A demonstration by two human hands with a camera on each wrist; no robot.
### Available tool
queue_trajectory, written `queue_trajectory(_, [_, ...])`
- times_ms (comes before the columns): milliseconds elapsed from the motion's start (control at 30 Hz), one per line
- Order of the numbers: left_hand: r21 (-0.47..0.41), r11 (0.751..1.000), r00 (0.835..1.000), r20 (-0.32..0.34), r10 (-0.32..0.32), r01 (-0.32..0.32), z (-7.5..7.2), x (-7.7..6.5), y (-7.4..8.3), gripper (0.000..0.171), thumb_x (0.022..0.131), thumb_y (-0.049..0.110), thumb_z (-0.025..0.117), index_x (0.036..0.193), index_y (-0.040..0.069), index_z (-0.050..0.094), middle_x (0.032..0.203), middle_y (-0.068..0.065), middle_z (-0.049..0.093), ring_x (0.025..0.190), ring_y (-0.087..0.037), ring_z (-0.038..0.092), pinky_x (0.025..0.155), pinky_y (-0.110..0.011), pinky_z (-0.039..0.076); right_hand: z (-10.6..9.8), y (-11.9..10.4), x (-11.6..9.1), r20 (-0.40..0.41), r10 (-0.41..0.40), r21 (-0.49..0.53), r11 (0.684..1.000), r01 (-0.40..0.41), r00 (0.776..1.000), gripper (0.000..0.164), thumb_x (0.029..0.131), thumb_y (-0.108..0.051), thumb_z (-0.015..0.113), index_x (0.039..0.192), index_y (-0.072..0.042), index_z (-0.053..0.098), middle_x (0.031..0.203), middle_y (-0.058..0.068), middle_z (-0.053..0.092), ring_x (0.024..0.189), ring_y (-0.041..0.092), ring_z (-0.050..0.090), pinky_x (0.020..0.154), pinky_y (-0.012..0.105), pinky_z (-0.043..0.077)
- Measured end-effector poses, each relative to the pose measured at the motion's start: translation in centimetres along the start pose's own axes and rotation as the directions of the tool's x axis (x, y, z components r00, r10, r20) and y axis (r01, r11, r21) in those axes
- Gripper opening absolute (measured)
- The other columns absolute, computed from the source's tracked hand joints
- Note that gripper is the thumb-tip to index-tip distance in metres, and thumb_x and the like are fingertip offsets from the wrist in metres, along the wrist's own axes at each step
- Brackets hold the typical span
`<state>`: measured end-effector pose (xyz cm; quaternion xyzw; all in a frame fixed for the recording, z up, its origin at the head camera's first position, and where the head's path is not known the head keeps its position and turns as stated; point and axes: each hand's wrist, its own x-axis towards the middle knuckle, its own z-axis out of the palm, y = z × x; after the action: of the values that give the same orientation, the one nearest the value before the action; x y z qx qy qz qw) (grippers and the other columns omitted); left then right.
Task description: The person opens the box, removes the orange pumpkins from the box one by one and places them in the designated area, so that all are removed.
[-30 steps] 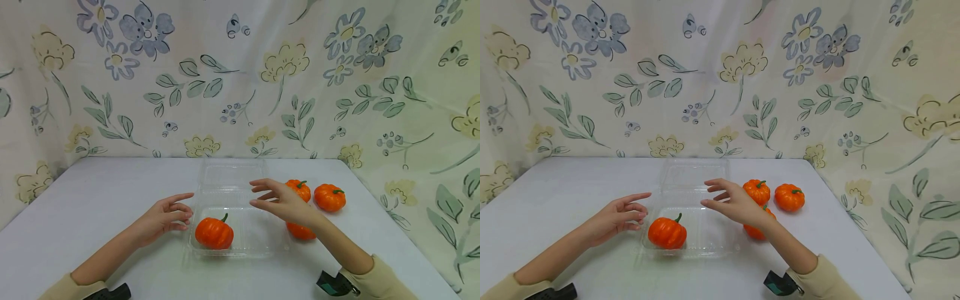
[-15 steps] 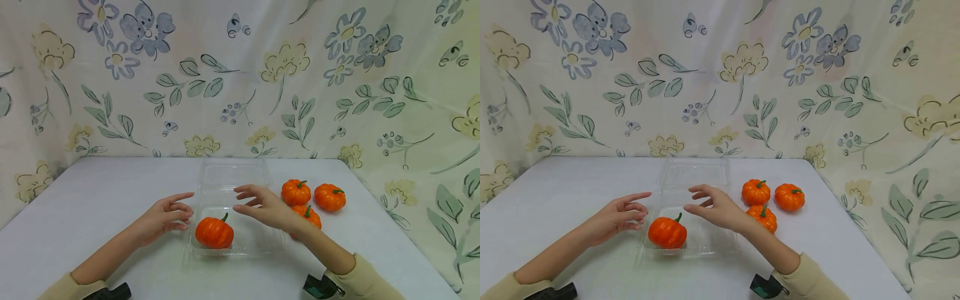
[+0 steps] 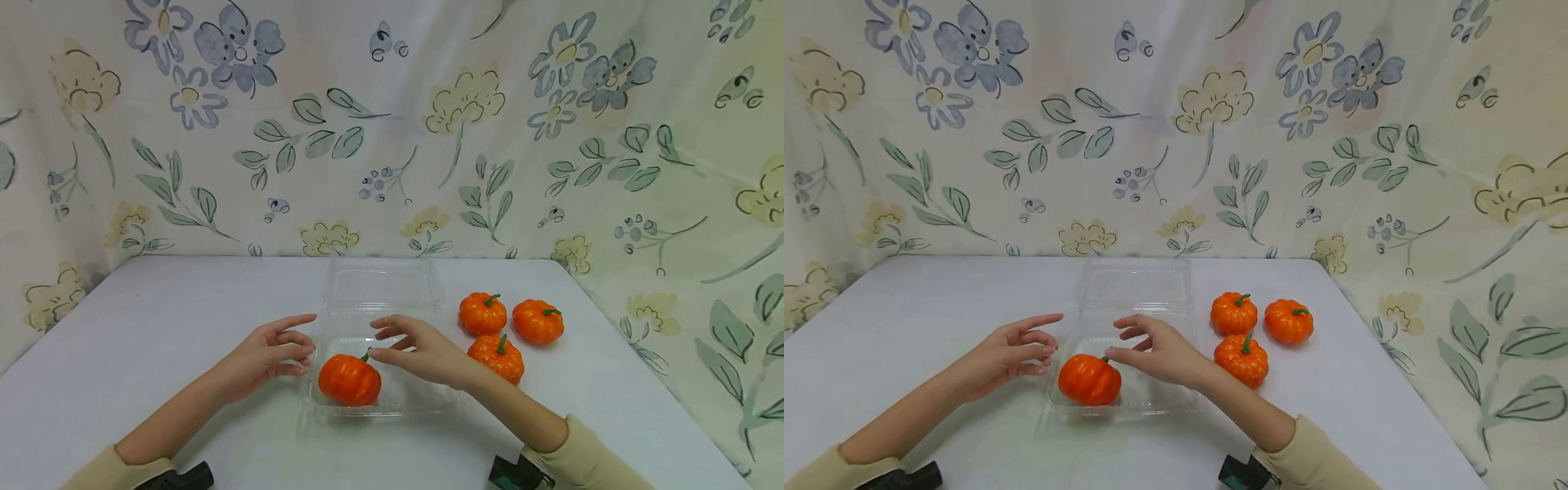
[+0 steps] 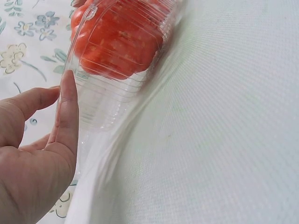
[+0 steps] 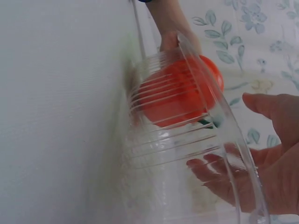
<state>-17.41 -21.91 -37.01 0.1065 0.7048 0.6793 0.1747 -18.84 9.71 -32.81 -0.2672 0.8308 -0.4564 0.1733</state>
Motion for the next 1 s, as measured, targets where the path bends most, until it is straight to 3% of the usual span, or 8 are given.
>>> queue_trajectory(467, [0.013,1.0,1.0,0.0,0.001,-0.001,0.0,0.0,0.1,0.075,0.105,0.012,0.064,0.166,-0.001,0.022,0.114,-0.008,0.066,0.096,-0.018,0.067,0.087,-0.031,0.063,1.7,0.3,0.2,0.042,0.037,0.03,0.999,-0.038,0.998,0.054,0.1,-0.031,0.072,0.147,-0.006,0.058,0.138,0.013,0.066,0.114,0.027,0.067,0.097,0.045,0.06])
queue_trajectory(1000, [0.007,1.0,1.0,0.0,-0.012,0.012,0.0,0.1,0.0,0.074,0.106,0.012,0.064,0.166,0.0,0.022,0.114,-0.007,0.066,0.096,-0.018,0.067,0.087,-0.031,0.063,2.6,0.3,0.6,0.135,0.112,0.085,0.989,-0.124,0.984,0.052,0.099,-0.036,0.072,0.143,-0.011,0.062,0.131,0.007,0.068,0.111,0.019,0.067,0.095,0.037,0.06])
